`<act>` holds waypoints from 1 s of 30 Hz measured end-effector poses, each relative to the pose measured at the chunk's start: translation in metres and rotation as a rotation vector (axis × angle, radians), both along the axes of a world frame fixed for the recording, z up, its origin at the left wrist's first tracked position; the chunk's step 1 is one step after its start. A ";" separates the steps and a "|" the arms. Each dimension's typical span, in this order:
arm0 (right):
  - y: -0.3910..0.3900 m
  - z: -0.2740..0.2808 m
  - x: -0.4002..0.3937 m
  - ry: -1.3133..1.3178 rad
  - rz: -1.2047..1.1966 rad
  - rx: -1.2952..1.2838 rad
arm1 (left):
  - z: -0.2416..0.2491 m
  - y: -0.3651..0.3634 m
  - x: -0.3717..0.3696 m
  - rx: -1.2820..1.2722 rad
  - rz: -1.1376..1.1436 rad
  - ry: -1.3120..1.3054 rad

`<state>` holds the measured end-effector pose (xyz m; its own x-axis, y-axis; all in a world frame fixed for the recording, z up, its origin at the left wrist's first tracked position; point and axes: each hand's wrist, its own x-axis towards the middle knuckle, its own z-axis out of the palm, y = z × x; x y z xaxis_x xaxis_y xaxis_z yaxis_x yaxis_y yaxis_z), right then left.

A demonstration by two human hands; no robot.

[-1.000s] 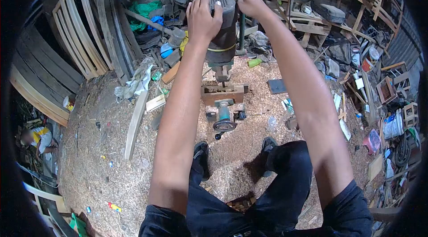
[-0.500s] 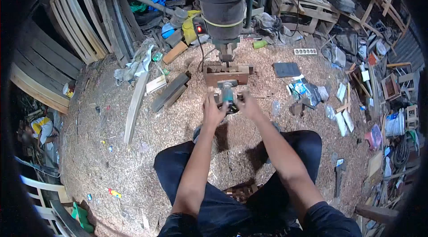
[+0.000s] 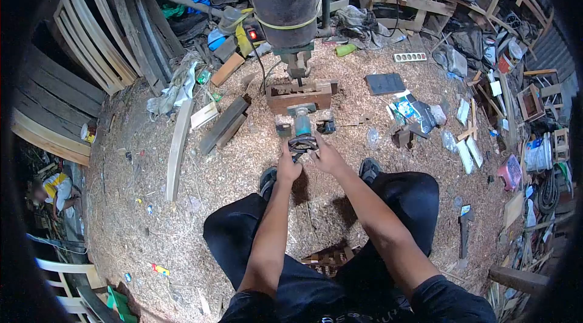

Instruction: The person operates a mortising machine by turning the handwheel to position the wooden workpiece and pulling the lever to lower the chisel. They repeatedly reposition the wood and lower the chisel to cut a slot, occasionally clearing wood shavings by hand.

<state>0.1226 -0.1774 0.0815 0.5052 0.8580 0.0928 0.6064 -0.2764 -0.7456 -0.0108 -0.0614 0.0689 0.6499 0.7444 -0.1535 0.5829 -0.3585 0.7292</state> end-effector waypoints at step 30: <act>0.181 0.460 0.216 -0.105 -0.526 0.941 | 0.395 0.072 0.138 1.048 -0.005 -0.985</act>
